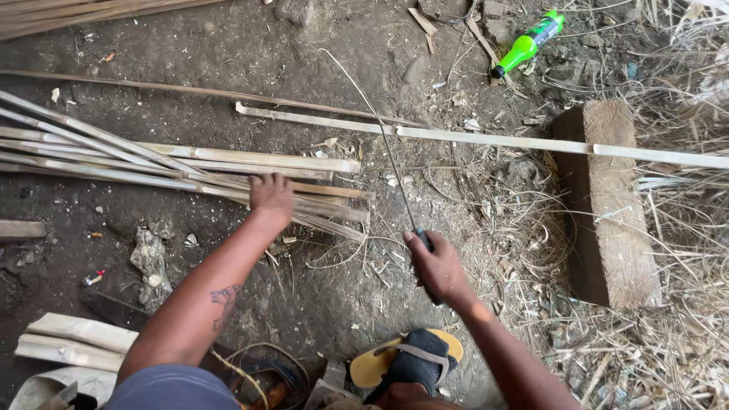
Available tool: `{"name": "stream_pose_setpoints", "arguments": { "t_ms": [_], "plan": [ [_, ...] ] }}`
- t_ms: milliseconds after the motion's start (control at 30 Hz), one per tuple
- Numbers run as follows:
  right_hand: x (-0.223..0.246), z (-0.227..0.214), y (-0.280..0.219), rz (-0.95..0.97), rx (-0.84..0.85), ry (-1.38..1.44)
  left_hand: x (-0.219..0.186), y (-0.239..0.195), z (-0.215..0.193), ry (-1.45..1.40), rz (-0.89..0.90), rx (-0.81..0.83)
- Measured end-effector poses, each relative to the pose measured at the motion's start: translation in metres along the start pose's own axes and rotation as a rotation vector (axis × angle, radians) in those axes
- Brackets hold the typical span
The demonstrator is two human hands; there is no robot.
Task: The person uses a machete to shave and smooth thin bamboo sticks. They repeatedly draw the blade along the stick's length to remove splinters and create a smooth surface. Finished sticks are placed on the ground.
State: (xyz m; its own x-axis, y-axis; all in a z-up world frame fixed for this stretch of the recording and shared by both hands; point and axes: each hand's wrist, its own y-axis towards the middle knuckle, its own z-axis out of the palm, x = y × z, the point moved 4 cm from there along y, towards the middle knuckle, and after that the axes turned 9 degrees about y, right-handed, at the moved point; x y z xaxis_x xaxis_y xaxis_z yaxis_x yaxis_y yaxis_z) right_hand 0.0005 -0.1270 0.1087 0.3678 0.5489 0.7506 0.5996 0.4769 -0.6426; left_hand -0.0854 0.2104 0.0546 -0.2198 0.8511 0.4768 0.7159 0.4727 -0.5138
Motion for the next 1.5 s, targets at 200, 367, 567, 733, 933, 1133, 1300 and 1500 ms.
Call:
{"name": "stream_pose_setpoints", "arguments": {
  "t_ms": [200,367,567,733,933,1133,1300,1500],
  "plan": [
    [-0.041,0.008,-0.010,-0.071,-0.140,0.464,-0.092,0.091,-0.080,-0.469,0.182,-0.269],
    [-0.090,-0.013,-0.047,0.001,-0.329,0.534,-0.124,0.158,-0.106,-0.561,-0.107,-0.471],
    [-0.152,-0.039,-0.092,0.099,-0.562,0.338,-0.157,0.133,-0.154,-0.451,0.378,-0.736],
    [-0.182,-0.045,-0.094,-0.145,-0.823,0.504,-0.229,0.018,-0.186,-0.672,0.618,-1.324],
    [-0.205,-0.071,-0.119,-0.260,-1.007,0.579,-0.358,-0.063,-0.241,-1.062,0.535,-0.713],
    [-0.224,-0.111,-0.160,0.121,-1.121,0.096,-0.358,-0.043,-0.194,-0.646,0.643,-0.018],
    [-0.243,-0.091,-0.165,0.139,-1.021,0.002,-0.322,-0.018,-0.129,-0.445,0.592,0.007],
    [-0.214,-0.121,-0.166,0.065,-0.799,-0.365,-0.339,-0.042,-0.140,-0.733,0.629,-0.251]
  ]
}}
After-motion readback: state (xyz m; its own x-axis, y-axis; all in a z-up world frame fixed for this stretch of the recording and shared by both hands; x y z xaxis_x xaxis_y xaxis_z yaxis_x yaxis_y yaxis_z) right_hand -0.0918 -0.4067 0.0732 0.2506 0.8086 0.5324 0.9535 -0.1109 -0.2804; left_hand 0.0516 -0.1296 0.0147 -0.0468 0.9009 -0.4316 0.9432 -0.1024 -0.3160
